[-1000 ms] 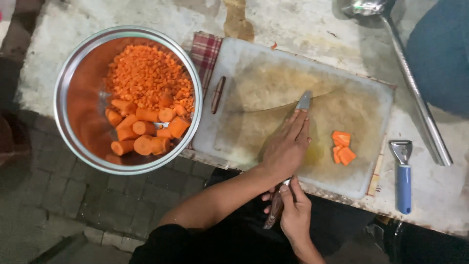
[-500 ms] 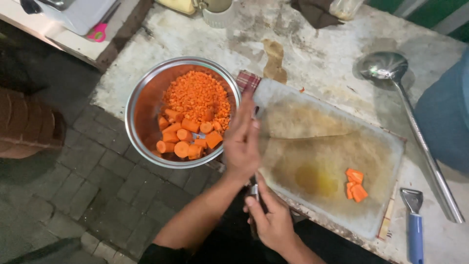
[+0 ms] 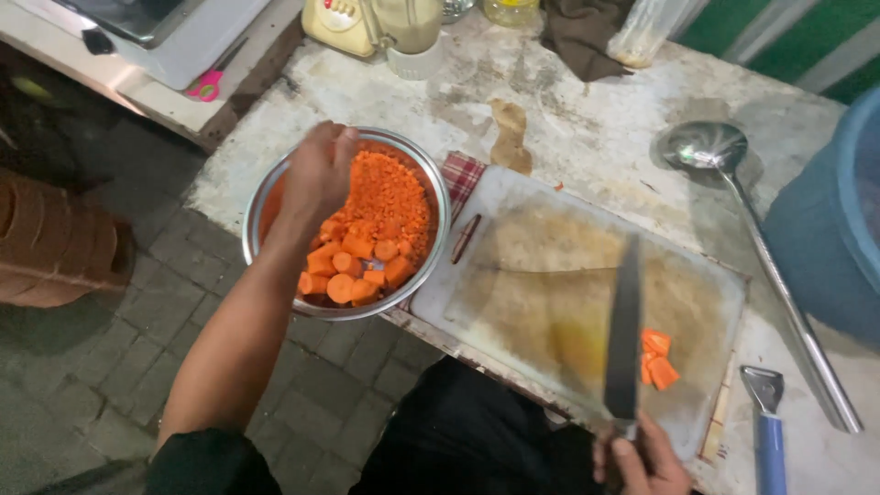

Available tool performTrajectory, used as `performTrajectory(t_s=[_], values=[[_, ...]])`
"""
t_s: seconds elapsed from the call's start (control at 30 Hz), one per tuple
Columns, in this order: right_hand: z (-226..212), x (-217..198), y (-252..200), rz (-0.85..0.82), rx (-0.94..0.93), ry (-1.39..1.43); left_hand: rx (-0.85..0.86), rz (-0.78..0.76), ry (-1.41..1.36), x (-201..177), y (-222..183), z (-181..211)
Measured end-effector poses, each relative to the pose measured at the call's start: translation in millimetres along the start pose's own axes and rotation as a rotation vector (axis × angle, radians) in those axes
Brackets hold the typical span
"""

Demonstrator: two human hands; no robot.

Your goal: Dicing pre-cut carrot chunks into smaller pieces on a cutting board using a kitchen knife.

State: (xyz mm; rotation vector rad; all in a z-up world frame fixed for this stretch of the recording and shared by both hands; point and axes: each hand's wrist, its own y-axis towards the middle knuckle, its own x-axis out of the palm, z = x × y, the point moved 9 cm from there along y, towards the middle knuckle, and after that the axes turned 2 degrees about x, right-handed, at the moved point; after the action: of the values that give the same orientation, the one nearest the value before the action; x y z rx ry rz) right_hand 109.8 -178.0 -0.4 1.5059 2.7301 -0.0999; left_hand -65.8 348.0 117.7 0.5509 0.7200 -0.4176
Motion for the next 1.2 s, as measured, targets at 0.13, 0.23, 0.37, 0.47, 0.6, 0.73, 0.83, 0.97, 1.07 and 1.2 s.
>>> performTrajectory(t_s=[0.13,0.23,0.37,0.47,0.6,0.73,0.83,0.97,1.07,1.2], values=[[-1,-77,1,0.284,-0.11,0.158,0.187,0.077,0.335,-1,-20,50],[14,-119,-4,0.472,-0.06,0.11,0.377,-0.058,0.256,35,-54,127],[24,-120,12,0.502,-0.062,0.232,0.674,-0.3,-0.202,131,-114,238],[19,-105,20,0.461,-0.139,0.189,0.808,-0.523,-0.264,213,-158,282],[24,-91,25,0.335,-0.233,0.128,0.891,-0.684,-0.193,276,-189,311],[22,-88,31,0.303,-0.235,-0.015,0.926,-0.777,-0.105,309,-193,309],[26,-87,32,0.271,-0.301,0.051,0.899,-0.803,-0.131,317,-188,302],[27,-86,30,0.255,-0.335,-0.026,0.851,-0.729,-0.312,318,-182,294],[21,-83,33,0.253,-0.352,-0.005,0.846,-0.665,-0.529,291,-180,309],[19,-81,32,0.251,-0.354,-0.001,0.858,-0.8,-0.663,287,-195,323]])
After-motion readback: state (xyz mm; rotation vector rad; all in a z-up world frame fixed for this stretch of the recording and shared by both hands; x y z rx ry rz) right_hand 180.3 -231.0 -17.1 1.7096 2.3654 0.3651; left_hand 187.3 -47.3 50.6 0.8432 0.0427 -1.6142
